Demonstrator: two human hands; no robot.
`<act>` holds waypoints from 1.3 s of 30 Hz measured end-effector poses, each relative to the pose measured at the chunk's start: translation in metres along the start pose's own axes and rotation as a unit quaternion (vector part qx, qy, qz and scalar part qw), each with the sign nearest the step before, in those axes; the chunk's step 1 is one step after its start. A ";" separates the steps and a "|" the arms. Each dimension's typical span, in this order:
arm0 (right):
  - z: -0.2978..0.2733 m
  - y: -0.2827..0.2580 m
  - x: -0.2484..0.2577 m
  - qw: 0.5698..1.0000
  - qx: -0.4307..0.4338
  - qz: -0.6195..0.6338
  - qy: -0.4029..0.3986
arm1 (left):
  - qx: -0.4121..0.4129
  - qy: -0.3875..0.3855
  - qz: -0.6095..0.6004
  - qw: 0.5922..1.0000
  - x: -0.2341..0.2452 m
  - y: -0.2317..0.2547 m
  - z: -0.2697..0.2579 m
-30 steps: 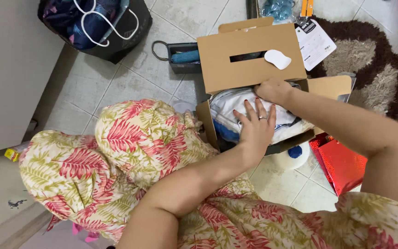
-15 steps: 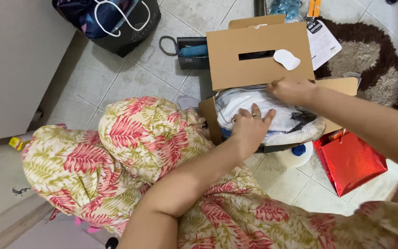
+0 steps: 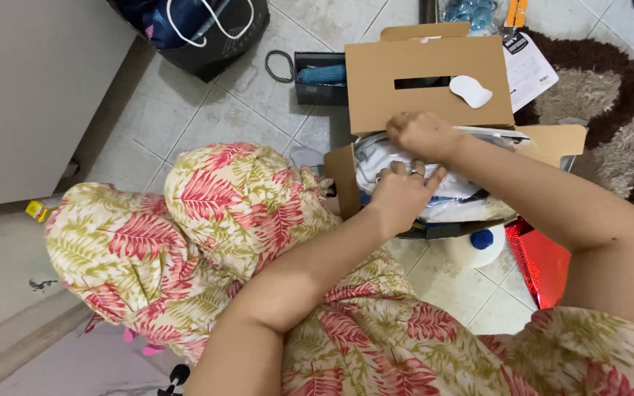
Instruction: The person sits on the floor and organizes various items. They place a white cord into a plastic container, put a grey cloth and a dark blue bag into a tote bag, and then sort through a black box containing small packaged items. Finally, they pack folded white and blue cloths into a clear bag and place it into a cardboard box.
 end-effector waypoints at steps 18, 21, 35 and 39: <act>0.031 -0.032 0.024 0.985 0.119 -0.124 -0.004 | -0.002 0.057 0.051 0.997 -0.006 0.016 -0.005; 0.013 -0.023 0.046 0.984 0.147 -0.088 -0.040 | 0.009 0.127 0.046 0.991 -0.010 0.013 0.002; 0.002 0.001 0.045 0.996 0.032 0.038 0.077 | 0.042 -0.016 0.012 0.999 -0.002 -0.007 0.019; 0.001 0.010 0.026 0.986 0.013 0.150 0.075 | 0.050 -0.039 -0.061 0.996 0.004 -0.015 0.020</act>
Point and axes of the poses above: each hand's wrist, its own z-axis towards the middle knuckle, its own x-axis out of the back of the hand, y = z × x, the point moved 2 cm from there along z, towards the middle knuckle, and after that the axes turned 5 degrees about z, right-handed, at the moved point
